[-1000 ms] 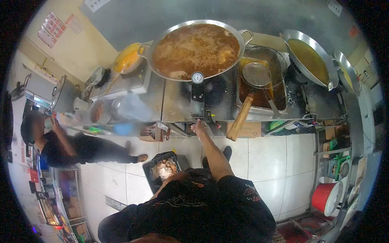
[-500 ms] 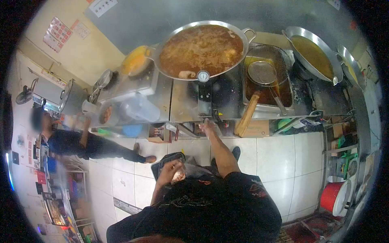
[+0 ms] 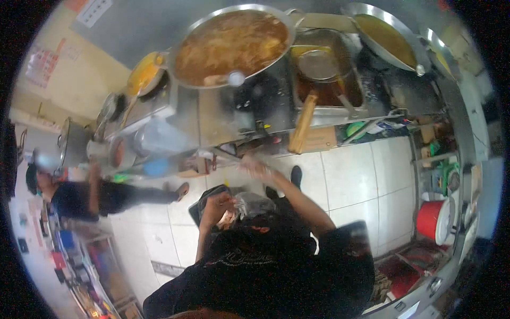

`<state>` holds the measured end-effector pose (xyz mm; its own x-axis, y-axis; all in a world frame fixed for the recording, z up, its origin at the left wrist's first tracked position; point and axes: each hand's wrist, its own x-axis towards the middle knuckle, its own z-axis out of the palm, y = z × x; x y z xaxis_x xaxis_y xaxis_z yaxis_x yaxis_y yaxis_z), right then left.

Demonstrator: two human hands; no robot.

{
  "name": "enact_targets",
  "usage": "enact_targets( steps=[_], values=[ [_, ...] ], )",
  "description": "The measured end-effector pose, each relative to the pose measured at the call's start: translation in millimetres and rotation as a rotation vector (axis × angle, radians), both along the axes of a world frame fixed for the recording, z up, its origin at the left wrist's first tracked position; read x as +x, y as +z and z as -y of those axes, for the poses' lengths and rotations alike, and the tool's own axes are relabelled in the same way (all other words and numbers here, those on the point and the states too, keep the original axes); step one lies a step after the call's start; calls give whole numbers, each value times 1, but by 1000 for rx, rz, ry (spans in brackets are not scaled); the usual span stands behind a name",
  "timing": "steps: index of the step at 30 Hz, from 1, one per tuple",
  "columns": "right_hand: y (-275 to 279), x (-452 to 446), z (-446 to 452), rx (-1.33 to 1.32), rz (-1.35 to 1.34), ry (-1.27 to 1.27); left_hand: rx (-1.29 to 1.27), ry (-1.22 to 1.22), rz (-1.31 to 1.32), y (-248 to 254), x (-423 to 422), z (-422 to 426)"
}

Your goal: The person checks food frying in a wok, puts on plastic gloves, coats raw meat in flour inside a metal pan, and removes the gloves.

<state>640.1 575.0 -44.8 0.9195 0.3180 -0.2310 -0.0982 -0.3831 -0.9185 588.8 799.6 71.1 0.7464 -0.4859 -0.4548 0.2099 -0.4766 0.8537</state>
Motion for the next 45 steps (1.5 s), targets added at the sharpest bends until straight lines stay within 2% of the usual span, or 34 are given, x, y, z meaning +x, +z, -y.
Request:
enact_targets(
  steps=[1, 2, 3, 4, 6, 7, 8, 10, 11, 13, 14, 16, 17, 18, 19, 20, 21, 22, 24, 26, 28, 30, 31, 32, 34, 35, 36, 38, 39, 41, 42, 43, 44, 45],
  values=[
    [11, -31, 7, 200, 6, 72, 61, -43, 279, -5, 1, 10],
    [20, -62, 15, 303, 22, 128, 27, -104, 271, -10, 5, 20],
    [29, -89, 22, 332, 47, 144, -64, -41, 159, -15, 11, 30],
    [43, -101, 33, 304, 43, 36, -143, 4, 31, -20, 18, 43],
    [61, -137, 43, -39, -170, 11, -323, -5, -17, -45, 25, 68],
    [53, -155, 43, -44, -203, -111, -253, -61, 151, -49, 26, 84],
    [34, -171, 42, -47, -99, -307, -526, 24, -82, -74, 21, 100],
    [-24, -203, 43, -89, 13, -553, -521, 209, -412, -69, -1, 142],
    [-62, -212, 39, 338, 100, -878, -528, 159, -422, -77, -14, 162],
    [-25, -231, 49, -187, 179, -992, -364, -61, -602, -94, -39, 176],
    [-3, -239, 54, -447, 181, -1056, -356, -92, -593, -92, -46, 185],
    [45, -257, 71, -140, 52, -1429, -296, -853, -310, -84, -63, 197],
    [59, -268, 79, -156, -24, -1591, -285, -882, -306, -72, -74, 206],
    [46, -285, 89, -144, -16, -1621, -259, -793, -354, -56, -88, 218],
    [22, -303, 102, 40, 146, -1731, -233, -706, -397, -46, -99, 230],
    [10, -320, 113, 223, 323, -1827, -227, -743, -384, -51, -108, 243],
    [25, -337, 118, 471, 485, -1935, -323, -692, -388, -62, -119, 261],
    [37, -356, 125, 468, 516, -1968, -421, -642, -399, -60, -131, 280],
    [54, -402, 139, 620, 686, -1953, -389, -709, -375, -54, -161, 323],
    [63, -446, 148, 506, 723, -2017, -398, -905, -376, -50, -196, 364],
    [63, -504, 163, 402, 759, -2072, -436, -983, -315, -46, -250, 402],
    [53, -561, 169, -21, 402, -2188, -448, -1069, -241, -38, -296, 432],
    [88, -587, 170, -15, 361, -2233, -511, -1078, -261, -44, -322, 445],
    [92, -604, 172, -22, 374, -2272, -512, -1120, -265, -47, -336, 454],
    [98, -651, 176, -72, 639, -2186, -497, -1090, -393, -47, -381, 476],
    [98, -669, 175, -110, 624, -2266, -544, -1080, -270, -48, -405, 483],
    [94, -691, 174, -132, 629, -2305, -547, -1120, -285, -45, -429, 490],
    [72, -730, 166, -709, 505, -2299, -484, -1233, -336, -37, -469, 497],
    [54, -752, 157, -720, 494, -2357, -470, -1290, -344, -34, -489, 498],
    [23, -785, 140, -720, 515, -2918, -465, -1486, -363, -26, -527, 508],
    [69, -788, 123, -431, 764, -3137, -454, -1564, -365, -21, -547, 512],
    [53, -807, 114, -824, 1116, -3241, -416, -1655, -370, -17, -567, 515],
    [64, -811, 90, -870, 1125, -3304, -379, -1743, -377, -13, -587, 516],
    [94, -811, 62, -526, 1135, -3356, -399, -1850, -301, -4, -608, 514]
  ],
)
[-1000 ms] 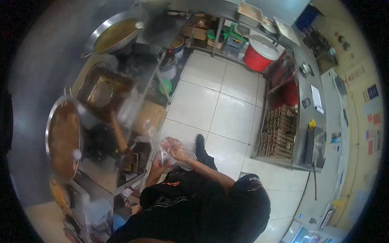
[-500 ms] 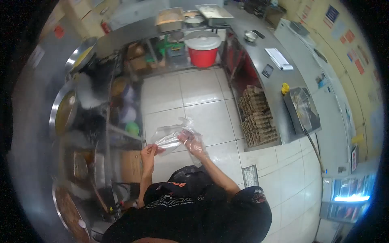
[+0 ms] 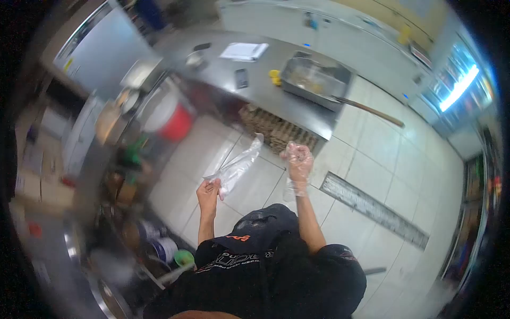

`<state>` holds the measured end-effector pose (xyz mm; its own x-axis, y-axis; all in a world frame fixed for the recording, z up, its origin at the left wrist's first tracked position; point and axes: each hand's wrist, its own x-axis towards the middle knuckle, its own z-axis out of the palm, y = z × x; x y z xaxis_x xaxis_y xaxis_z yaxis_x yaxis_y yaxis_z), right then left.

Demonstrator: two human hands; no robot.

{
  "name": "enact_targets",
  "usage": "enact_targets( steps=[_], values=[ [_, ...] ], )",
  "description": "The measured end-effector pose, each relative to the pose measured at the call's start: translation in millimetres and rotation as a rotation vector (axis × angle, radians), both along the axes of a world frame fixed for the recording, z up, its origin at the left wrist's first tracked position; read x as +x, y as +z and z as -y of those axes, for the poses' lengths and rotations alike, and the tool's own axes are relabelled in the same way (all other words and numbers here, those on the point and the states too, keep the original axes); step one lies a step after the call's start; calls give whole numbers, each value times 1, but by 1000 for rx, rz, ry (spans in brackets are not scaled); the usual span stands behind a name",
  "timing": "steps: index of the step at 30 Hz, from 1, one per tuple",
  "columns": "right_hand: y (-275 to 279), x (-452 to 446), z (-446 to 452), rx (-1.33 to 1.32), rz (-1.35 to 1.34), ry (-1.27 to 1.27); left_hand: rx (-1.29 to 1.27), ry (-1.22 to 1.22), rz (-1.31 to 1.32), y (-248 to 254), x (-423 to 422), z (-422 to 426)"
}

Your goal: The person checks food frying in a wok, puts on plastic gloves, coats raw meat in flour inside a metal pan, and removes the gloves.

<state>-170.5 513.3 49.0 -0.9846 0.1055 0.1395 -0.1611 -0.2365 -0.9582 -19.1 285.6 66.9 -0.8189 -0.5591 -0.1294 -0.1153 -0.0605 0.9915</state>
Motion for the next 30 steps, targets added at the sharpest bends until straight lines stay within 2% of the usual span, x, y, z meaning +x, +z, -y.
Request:
enact_targets(
  steps=[1, 3, 4, 5, 6, 7, 9, 10, 11, 12, 13, 14, 15, 16, 17, 19, 20, 22, 23, 25, 26, 28, 29, 30],
  values=[
    [29, 3, -22, -43, 160, 85, -2, -68, -4, 2, -19, -3],
    [52, 7, -42, -106, 72, 63, 201, -280, -84, 8, -60, -10],
    [51, 5, -50, -10, -65, 204, 202, -343, -85, 8, -76, -18],
    [51, 5, -57, 92, -196, 339, 142, -361, -108, 6, -91, -29],
    [75, 14, -51, 207, -102, 281, 79, -387, -135, 7, -105, -38],
    [76, 15, -42, 200, -104, 198, 72, -469, -139, 12, -116, -43],
    [70, 18, -25, 301, -101, 136, -367, -705, -137, 21, -128, -49],
    [67, 20, -19, 333, -96, 89, -269, -722, -177, 9, -134, -54],
    [62, 25, -11, 612, -85, 72, -275, -795, -193, 1, -139, -55],
    [57, 30, -1, 886, -52, 63, -385, -851, -247, -5, -145, -50],
    [52, 32, 6, 878, -33, 0, -492, -898, -309, -8, -151, -44],
    [46, 34, 11, 730, 117, 97, -496, -955, -332, -9, -157, -38],
    [43, 36, 16, 569, 255, 195, -455, -1010, -266, -9, -164, -31],
    [45, 40, 20, 253, 263, 226, -409, -1063, -196, -9, -173, -25],
    [46, 39, 23, 249, 275, 175, -400, -1114, -205, -10, -183, -20],
    [47, 42, 27, 457, 315, 167, -278, -1126, -108, -14, -198, -6],
    [45, 41, 30, 600, 277, 73, -351, -1155, -167, -36, -215, 6],
    [37, 43, 45, 675, 287, -58, -449, -1227, -154, -44, -231, 17],
    [38, 47, 51, 736, 260, -160, -405, -1261, -133, -47, -235, 16],
    [42, 56, 63, 830, 381, -168, -76, -1395, -122, -47, -229, 7],
    [43, 66, 70, 900, 436, -161, -54, -1425, -101, -45, -221, 5],
    [23, 88, 80, 826, 541, -149, -113, -1647, -40, -34, -210, 0],
    [13, 94, 83, 752, 616, -123, -112, -1655, -52, -32, -204, -4],
    [25, 102, 88, 757, 608, -141, 45, -1718, 12, -30, -195, -9]
  ],
)
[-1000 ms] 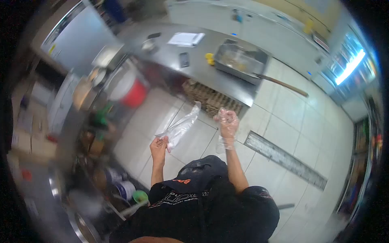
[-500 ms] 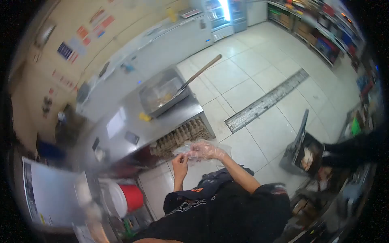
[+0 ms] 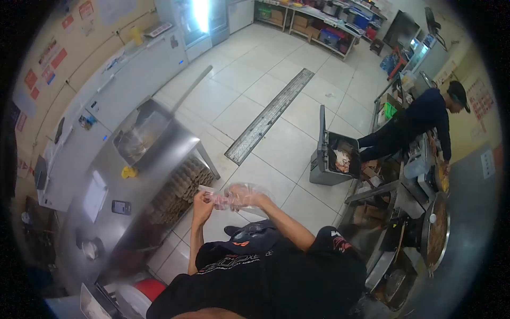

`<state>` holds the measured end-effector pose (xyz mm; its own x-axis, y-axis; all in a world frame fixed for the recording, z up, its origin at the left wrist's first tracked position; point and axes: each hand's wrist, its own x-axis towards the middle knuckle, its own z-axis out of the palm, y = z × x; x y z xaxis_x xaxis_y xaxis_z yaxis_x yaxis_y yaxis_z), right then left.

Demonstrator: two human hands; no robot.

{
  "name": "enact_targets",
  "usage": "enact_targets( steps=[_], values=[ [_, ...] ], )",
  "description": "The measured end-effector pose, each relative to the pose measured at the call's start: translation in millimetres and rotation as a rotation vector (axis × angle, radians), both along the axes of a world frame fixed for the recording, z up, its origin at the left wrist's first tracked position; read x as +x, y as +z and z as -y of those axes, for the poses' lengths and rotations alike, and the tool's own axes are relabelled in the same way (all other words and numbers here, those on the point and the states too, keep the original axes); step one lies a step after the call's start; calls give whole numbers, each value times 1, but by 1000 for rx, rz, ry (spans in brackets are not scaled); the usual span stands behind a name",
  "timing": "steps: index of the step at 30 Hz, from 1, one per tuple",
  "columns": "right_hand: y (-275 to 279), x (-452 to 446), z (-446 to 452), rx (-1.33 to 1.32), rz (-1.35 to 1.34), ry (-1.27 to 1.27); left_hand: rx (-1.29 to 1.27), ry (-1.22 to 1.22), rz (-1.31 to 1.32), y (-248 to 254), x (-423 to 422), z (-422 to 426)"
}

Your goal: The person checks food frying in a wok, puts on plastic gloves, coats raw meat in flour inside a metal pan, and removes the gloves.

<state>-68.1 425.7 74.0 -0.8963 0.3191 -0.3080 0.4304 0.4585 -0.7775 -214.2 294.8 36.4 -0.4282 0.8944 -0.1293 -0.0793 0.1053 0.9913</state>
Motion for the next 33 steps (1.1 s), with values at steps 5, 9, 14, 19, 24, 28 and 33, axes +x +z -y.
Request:
enact_targets(
  steps=[5, 9, 14, 19, 24, 28, 33],
  values=[
    [10, 67, 26, -406, -501, -181, 10, -144, 171, 13, 41, -19],
    [13, 140, 32, -3, -304, -431, 113, -242, -20, 52, 79, -26],
    [-26, 249, 55, 561, -211, -622, 192, -233, -236, 36, 187, -30],
    [-34, 322, 108, -101, -757, -1148, 158, -443, -343, 16, 287, -26],
    [-57, 380, 105, 384, -772, -1295, 172, -792, -398, 36, 335, -28],
    [-57, 422, 124, 484, -608, -1581, 188, -678, -511, 45, 367, -27],
    [-50, 453, 155, 534, -572, -1881, -164, -1154, -243, 118, 431, 39]
  ],
)
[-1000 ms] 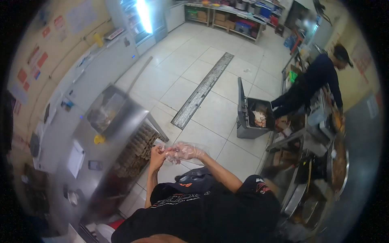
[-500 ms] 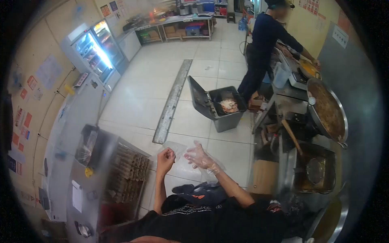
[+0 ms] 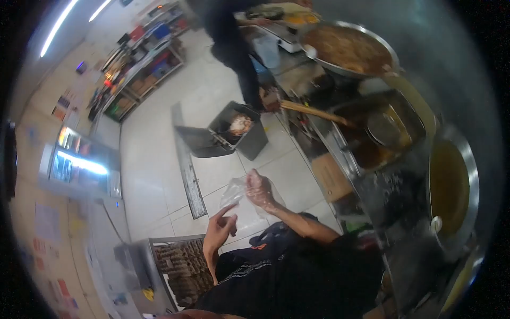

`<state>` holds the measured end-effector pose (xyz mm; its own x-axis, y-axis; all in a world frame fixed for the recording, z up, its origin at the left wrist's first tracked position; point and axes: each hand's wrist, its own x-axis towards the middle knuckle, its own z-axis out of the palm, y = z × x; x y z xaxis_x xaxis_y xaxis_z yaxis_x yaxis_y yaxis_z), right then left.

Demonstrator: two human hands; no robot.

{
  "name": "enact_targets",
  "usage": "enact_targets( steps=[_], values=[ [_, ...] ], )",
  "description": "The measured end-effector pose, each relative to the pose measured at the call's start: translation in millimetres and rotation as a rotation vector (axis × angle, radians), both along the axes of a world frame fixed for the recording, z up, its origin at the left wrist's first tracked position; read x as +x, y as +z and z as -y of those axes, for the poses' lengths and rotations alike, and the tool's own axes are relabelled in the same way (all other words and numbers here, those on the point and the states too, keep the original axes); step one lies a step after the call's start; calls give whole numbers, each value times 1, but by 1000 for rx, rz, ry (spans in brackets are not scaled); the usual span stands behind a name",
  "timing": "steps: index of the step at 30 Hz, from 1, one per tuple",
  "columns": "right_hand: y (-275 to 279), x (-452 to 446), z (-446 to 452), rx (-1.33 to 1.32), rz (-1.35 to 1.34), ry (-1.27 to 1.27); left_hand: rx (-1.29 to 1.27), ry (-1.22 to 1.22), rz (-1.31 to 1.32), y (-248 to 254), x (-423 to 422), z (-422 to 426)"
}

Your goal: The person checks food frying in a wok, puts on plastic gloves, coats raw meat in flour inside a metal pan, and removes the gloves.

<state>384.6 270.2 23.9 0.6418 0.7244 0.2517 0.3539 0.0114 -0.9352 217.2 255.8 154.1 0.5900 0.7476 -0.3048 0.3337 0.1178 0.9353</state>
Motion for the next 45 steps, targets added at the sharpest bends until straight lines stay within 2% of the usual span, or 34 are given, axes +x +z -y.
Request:
enact_targets(
  steps=[2, 3, 4, 5, 6, 7, 8, 9, 11, 12, 14, 15, 16, 17, 18, 19, 20, 22, 24, 26, 27, 28, 29, 30, 32, 33, 35, 36, 37, 39, 40, 42, 43, 45],
  values=[
    [22, 7, 6, 80, 100, 262, -9, -60, -38, -29, 17, -23],
    [23, 7, 6, 69, 86, 257, 99, -183, -155, -75, 9, -50],
    [23, 2, 6, 181, 235, 277, 141, -231, -80, -95, 4, -68],
    [25, 0, 5, 297, 388, 297, -60, 28, 110, -64, 20, -57],
    [29, 1, 8, 289, 379, 305, -70, 40, 286, -62, 23, -61],
    [33, 0, 14, 300, 460, 274, 116, 141, 226, -58, 31, -64],
    [34, -4, 18, 311, 536, 252, 165, 260, 420, -55, 38, -61],
    [29, -6, 14, 375, 555, 201, 138, 324, 433, -59, 45, -66],
    [42, -4, 5, 500, 613, 240, -215, 267, 896, -53, 55, -65],
    [52, -5, 2, 526, 582, 251, -200, 331, 909, -49, 61, -61],
    [72, -2, -6, 482, 450, 285, 135, 428, 930, -37, 74, -72],
    [79, -6, -12, 330, 340, 228, 163, 475, 947, -33, 66, -80],
    [105, -4, -11, 270, 238, 269, 294, 467, 826, -31, 56, -87],
    [99, -5, -19, 185, 441, 311, 412, 466, 693, -31, 47, -91],
    [79, -4, -30, 107, 648, 350, 430, 522, 700, -34, 41, -96],
    [50, -11, -32, 263, 424, 553, 628, 646, 395, -41, 35, -101],
    [22, -18, -34, 395, 187, 760, 731, 683, 212, -48, 22, -103],
    [49, -42, -28, -128, 494, 826, 909, 767, -182, -62, -3, -107],
    [43, -61, -21, -65, 573, 1015, 1055, 785, -207, -61, -35, -104],
    [12, -84, -18, -271, 660, 1225, 1013, 1020, -267, -61, -71, -96],
    [12, -94, -5, -245, 710, 1355, 1094, 1154, -182, -47, -84, -79],
    [18, -101, 9, 46, 897, 1390, 1190, 1274, -98, -34, -97, -61],
    [29, -107, 11, 367, 1047, 1378, 1195, 1383, -134, -24, -114, -50],
    [63, -111, 21, 438, 1192, 1495, 1160, 1490, 219, -16, -130, -33],
    [97, -129, 36, 54, 1124, 1882, 1045, 1533, 938, -4, -160, 8],
    [105, -146, 40, 81, 1121, 1919, 1102, 1588, 943, 2, -180, 36],
    [117, -180, 51, -248, 949, 1977, 1191, 1668, 918, 15, -203, 82],
    [129, -202, 58, -228, 959, 2015, 1254, 1793, 813, 28, -215, 98],
    [132, -220, 73, 28, 685, 1941, 1312, 1905, 711, 34, -220, 114],
    [131, -248, 93, 251, 402, 1835, 1432, 1907, 505, 46, -220, 140],
    [127, -268, 104, 351, 516, 1975, 1423, 1891, 493, 55, -225, 157],
    [124, -312, 123, 590, 783, 2241, 1722, 1789, 473, 74, -240, 204],
    [130, -329, 139, 537, 609, 2317, 1888, 1741, 467, 82, -243, 227],
    [126, -356, 177, 612, 621, 2409, 2218, 1660, 441, 92, -254, 268]
  ],
)
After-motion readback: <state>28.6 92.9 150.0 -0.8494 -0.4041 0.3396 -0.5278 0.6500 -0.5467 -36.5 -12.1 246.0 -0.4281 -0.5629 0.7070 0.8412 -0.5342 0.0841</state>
